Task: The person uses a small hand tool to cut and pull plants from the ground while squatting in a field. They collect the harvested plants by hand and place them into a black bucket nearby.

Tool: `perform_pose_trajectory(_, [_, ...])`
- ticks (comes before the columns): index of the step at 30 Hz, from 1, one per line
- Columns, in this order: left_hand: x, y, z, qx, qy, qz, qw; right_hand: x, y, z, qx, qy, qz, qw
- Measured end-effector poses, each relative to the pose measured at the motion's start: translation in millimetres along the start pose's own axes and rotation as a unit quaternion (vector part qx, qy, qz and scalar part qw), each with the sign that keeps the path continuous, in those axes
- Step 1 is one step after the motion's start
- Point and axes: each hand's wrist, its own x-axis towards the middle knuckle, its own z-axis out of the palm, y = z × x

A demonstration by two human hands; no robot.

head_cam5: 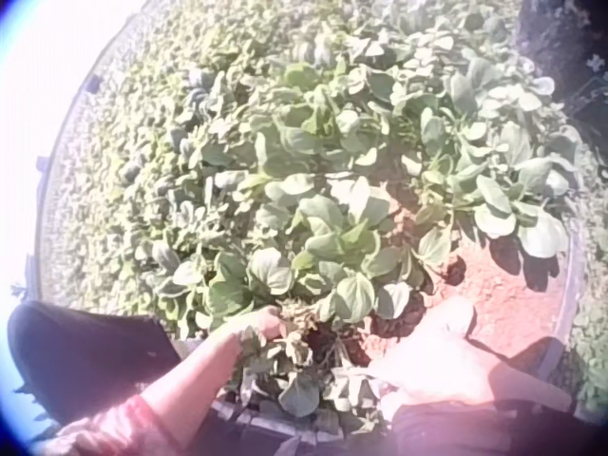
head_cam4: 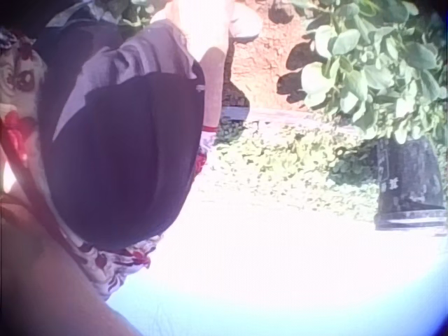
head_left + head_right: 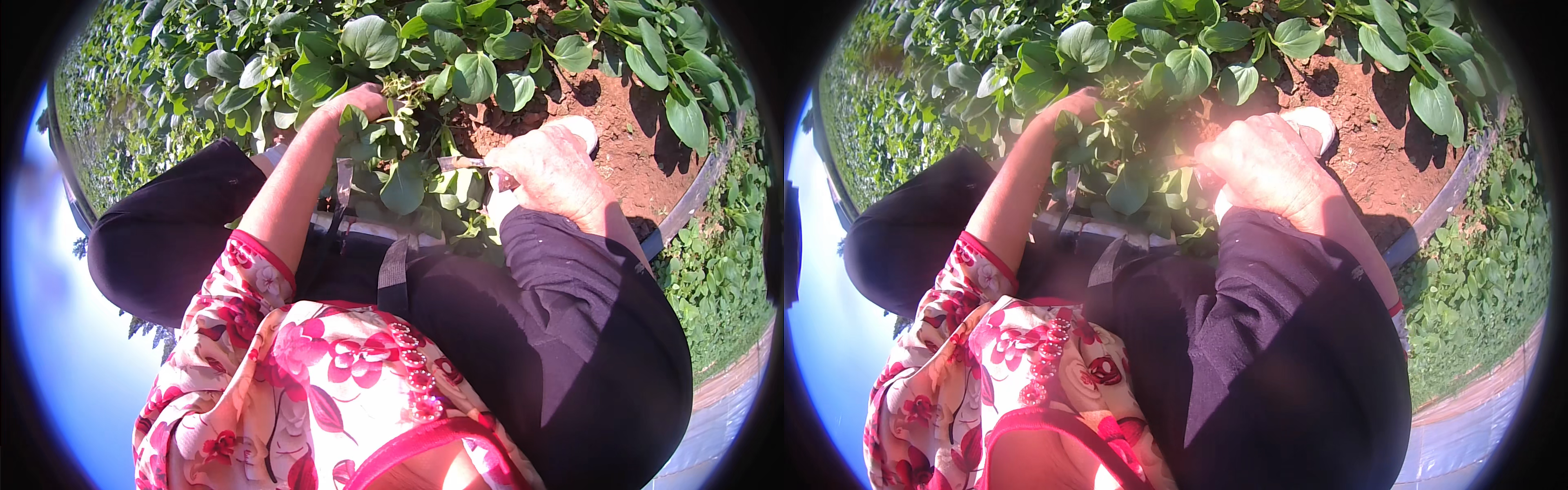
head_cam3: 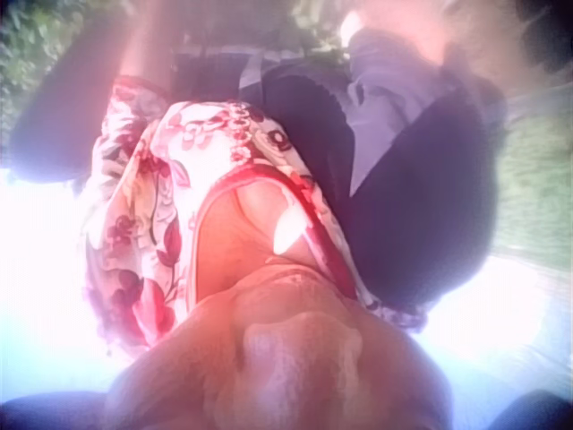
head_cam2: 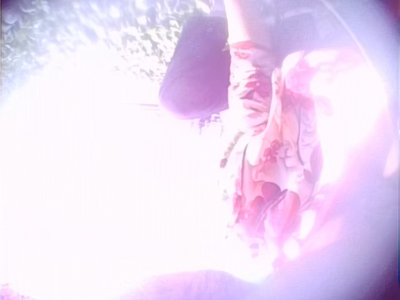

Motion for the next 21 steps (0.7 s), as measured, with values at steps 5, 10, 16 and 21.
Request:
perform_pose_trajectory(5, [53.1, 13.6, 42.6, -0.056, -0.036, -0.039, 0.997, -3.9, -1.9, -13.0, -0.01, -0.02, 0.029, 0.999])
perform_pose_trajectory(10, [71.3, -10.4, 72.2, -0.144, -0.038, -0.072, 0.986, -0.4, -6.8, -24.9, -0.024, -0.042, 0.033, 0.998])
perform_pose_trajectory(16, [87.1, -37.5, 96.3, -0.233, -0.063, -0.098, 0.965, 16.0, -9.6, -13.0, -0.06, -0.032, 0.013, 0.998])
perform_pose_trajectory(21, [101.1, -58.6, 111.4, -0.305, -0.076, -0.13, 0.94, 27.1, -12.6, -6.5, -0.085, 0.005, -0.057, 0.995])
